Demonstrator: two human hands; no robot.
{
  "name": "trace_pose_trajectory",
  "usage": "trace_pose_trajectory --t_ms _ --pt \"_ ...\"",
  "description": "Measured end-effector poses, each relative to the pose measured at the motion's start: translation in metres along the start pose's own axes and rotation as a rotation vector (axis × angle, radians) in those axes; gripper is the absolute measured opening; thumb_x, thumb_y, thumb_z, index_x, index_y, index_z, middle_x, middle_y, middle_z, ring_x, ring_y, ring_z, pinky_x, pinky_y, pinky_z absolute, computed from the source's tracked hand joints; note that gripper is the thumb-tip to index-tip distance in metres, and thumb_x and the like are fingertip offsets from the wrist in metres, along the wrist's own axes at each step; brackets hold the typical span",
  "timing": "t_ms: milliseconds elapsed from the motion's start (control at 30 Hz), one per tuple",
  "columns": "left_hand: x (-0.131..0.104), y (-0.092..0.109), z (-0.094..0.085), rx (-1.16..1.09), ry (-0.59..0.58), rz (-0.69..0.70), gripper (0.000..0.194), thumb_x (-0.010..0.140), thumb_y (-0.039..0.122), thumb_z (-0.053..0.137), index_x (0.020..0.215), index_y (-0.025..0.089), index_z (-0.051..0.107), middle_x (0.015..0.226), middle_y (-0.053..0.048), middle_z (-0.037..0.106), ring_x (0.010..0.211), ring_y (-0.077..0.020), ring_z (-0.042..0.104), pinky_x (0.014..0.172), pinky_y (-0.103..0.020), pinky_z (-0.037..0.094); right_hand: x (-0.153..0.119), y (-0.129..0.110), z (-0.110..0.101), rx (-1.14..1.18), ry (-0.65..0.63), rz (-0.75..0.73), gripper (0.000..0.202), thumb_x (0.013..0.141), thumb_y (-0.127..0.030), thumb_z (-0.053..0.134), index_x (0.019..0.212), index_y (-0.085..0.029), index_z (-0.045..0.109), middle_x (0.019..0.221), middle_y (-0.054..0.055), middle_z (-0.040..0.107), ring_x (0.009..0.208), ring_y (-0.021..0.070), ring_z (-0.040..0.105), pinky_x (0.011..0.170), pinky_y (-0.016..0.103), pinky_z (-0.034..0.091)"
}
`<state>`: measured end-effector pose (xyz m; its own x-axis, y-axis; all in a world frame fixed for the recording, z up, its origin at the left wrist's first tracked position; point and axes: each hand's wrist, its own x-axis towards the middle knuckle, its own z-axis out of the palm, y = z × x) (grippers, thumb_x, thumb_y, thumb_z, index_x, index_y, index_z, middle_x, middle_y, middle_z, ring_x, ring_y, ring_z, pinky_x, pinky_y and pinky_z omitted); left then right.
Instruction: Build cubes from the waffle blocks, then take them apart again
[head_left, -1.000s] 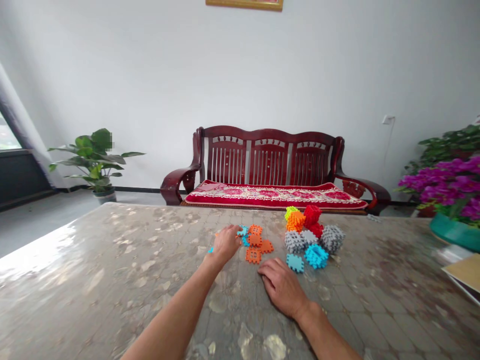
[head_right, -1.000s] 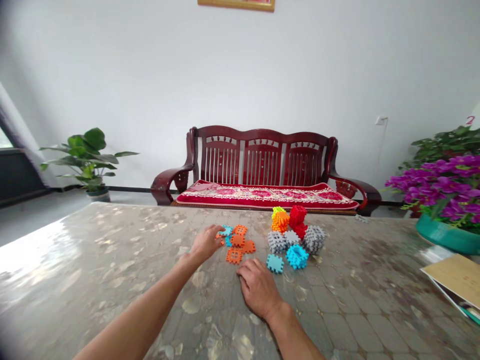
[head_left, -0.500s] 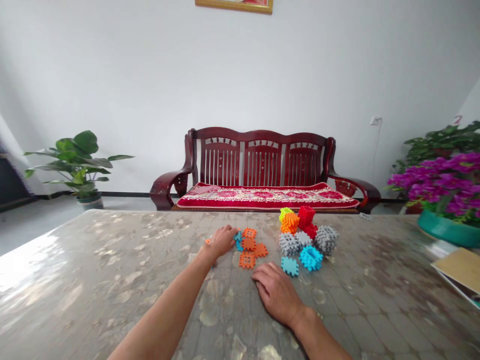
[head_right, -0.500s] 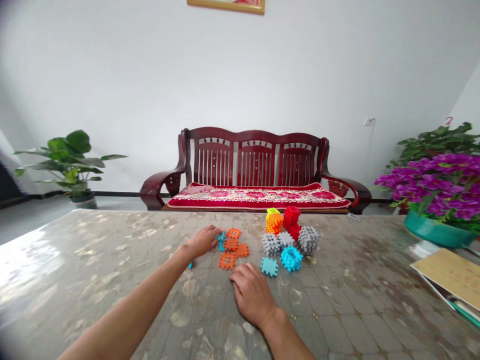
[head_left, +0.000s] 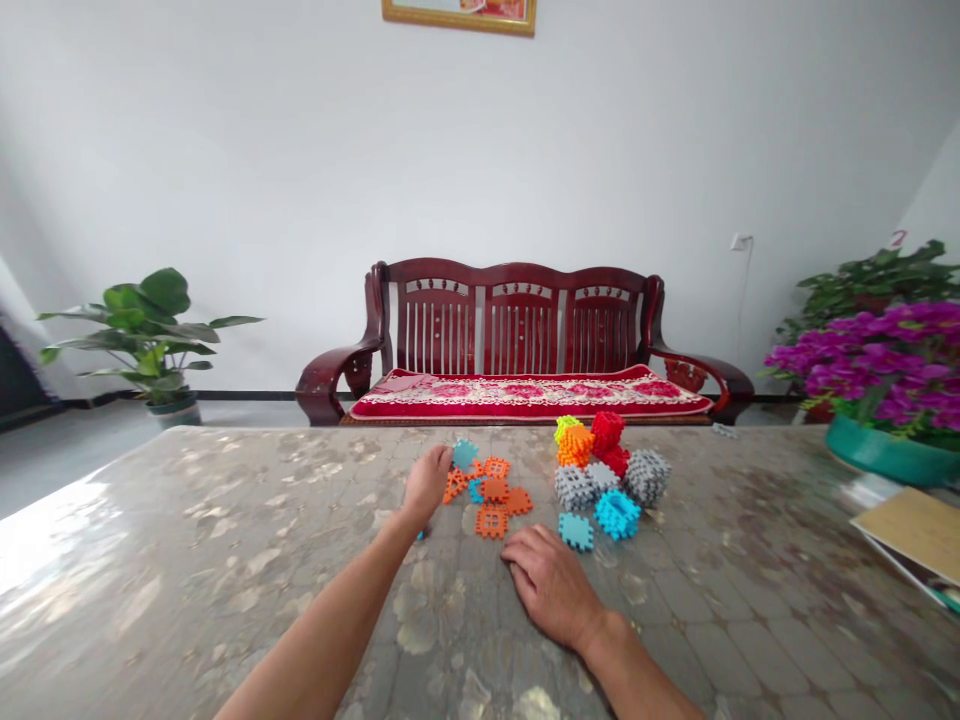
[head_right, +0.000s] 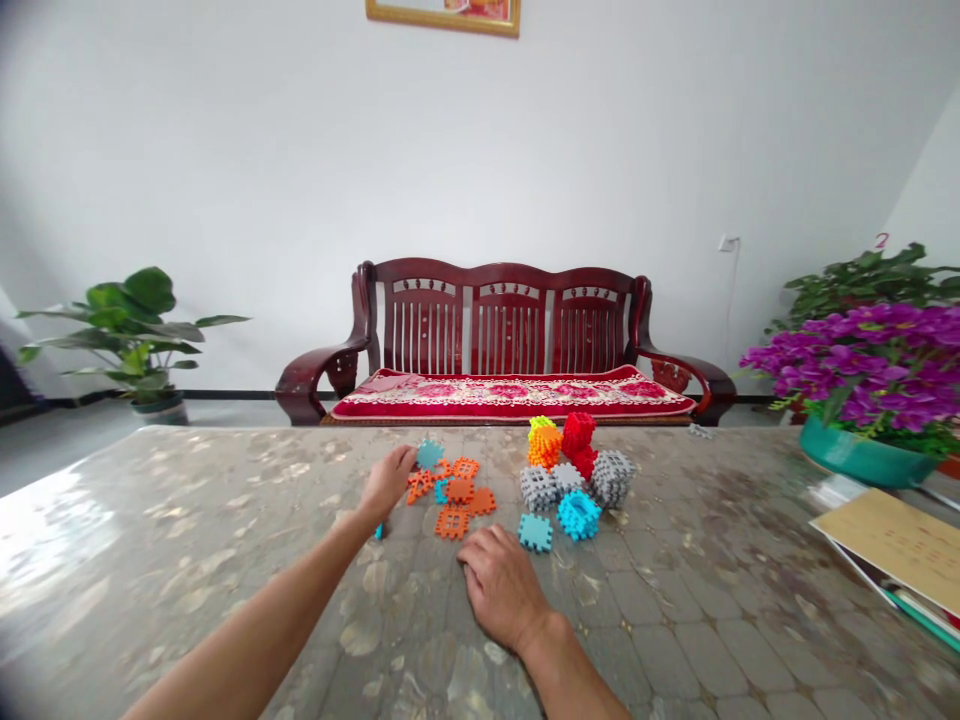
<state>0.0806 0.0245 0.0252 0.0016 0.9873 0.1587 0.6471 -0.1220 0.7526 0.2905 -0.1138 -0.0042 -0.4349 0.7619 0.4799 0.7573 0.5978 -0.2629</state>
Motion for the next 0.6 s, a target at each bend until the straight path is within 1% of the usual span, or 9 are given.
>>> trace_pose_trajectory --t_ms 100,167,267,333,400,500,533,600 --pt "-0.015 0.005 0.01 -0.209 -0.075 -0.049 0.044 0.088 0.055 0.038 0.074 0.018 0.054 0.068 -0.002 0.064 0.068 -0.0149 0.064 0.064 -0.023 0.048 -0.001 0.002 0.001 0.009 0.013 0.018 0.019 0.086 -0.01 0.054 0.093 -0.023 0.065 0.091 0.002 0.066 0.09 0.0173 0.058 0.081 0.031 0.047" --pt "-0.03 0.009 0.016 -0.329 -0.132 -0.07 0.045 0.084 0.06 0.041 0.077 0.017 0.055 0.069 -0.001 0.064 0.065 -0.0128 0.065 0.065 -0.023 0.05 -0.001 0.004 0.003 0.015 0.052 0.059 0.023 0.085 -0.008 0.053 0.097 -0.024 0.064 0.095 0.002 0.067 0.092 0.0177 0.06 0.083 0.031 0.048" --pt "-0.053 0.016 0.019 -0.634 -0.222 -0.174 0.04 0.077 0.058 0.054 0.077 0.017 0.054 0.068 0.0 0.065 0.063 -0.0114 0.065 0.067 -0.024 0.052 -0.002 0.006 0.004 0.05 0.203 0.126 0.031 0.083 -0.007 0.053 0.107 -0.024 0.061 0.104 0.004 0.067 0.099 0.0196 0.061 0.089 0.035 0.049" --pt "-0.066 0.022 0.019 -0.752 -0.255 -0.246 0.037 0.074 0.054 0.061 0.076 0.018 0.054 0.068 0.001 0.066 0.064 -0.0116 0.066 0.067 -0.023 0.052 -0.001 0.005 0.003 0.086 0.313 0.151 0.037 0.082 -0.009 0.053 0.115 -0.024 0.058 0.11 0.006 0.065 0.104 0.0213 0.06 0.092 0.039 0.049" --pt "-0.077 0.028 0.019 -0.777 -0.28 -0.294 0.034 0.074 0.051 0.063 0.077 0.018 0.055 0.07 0.001 0.067 0.065 -0.0121 0.067 0.067 -0.023 0.051 -0.001 0.001 0.001 0.103 0.372 0.157 0.047 0.079 -0.011 0.058 0.124 -0.023 0.052 0.118 0.009 0.062 0.111 0.0231 0.058 0.096 0.042 0.048" --pt "-0.092 0.034 0.023 -0.798 -0.311 -0.34 0.035 0.074 0.052 0.063 0.082 0.018 0.058 0.076 -0.001 0.07 0.068 -0.0121 0.068 0.066 -0.022 0.05 -0.001 -0.004 -0.001 0.054 0.364 0.144 0.063 0.074 -0.015 0.066 0.133 -0.022 0.046 0.129 0.011 0.056 0.121 0.0258 0.052 0.101 0.044 0.046" --pt "-0.097 0.036 0.025 -0.808 -0.317 -0.352 0.037 0.074 0.052 0.064 0.084 0.018 0.059 0.077 -0.001 0.071 0.068 -0.012 0.068 0.065 -0.022 0.049 -0.001 -0.005 -0.002 0.03 0.353 0.141 0.064 0.074 -0.017 0.068 0.134 -0.023 0.046 0.131 0.011 0.055 0.122 0.0261 0.051 0.101 0.045 0.045" --pt "-0.105 0.036 0.03 -0.836 -0.319 -0.369 0.038 0.072 0.053 0.065 0.085 0.018 0.06 0.077 -0.001 0.07 0.066 -0.0115 0.067 0.062 -0.021 0.049 -0.002 -0.006 -0.002 -0.002 0.332 0.136 0.06 0.077 -0.019 0.067 0.133 -0.024 0.047 0.131 0.01 0.056 0.121 0.0258 0.052 0.101 0.045 0.045"
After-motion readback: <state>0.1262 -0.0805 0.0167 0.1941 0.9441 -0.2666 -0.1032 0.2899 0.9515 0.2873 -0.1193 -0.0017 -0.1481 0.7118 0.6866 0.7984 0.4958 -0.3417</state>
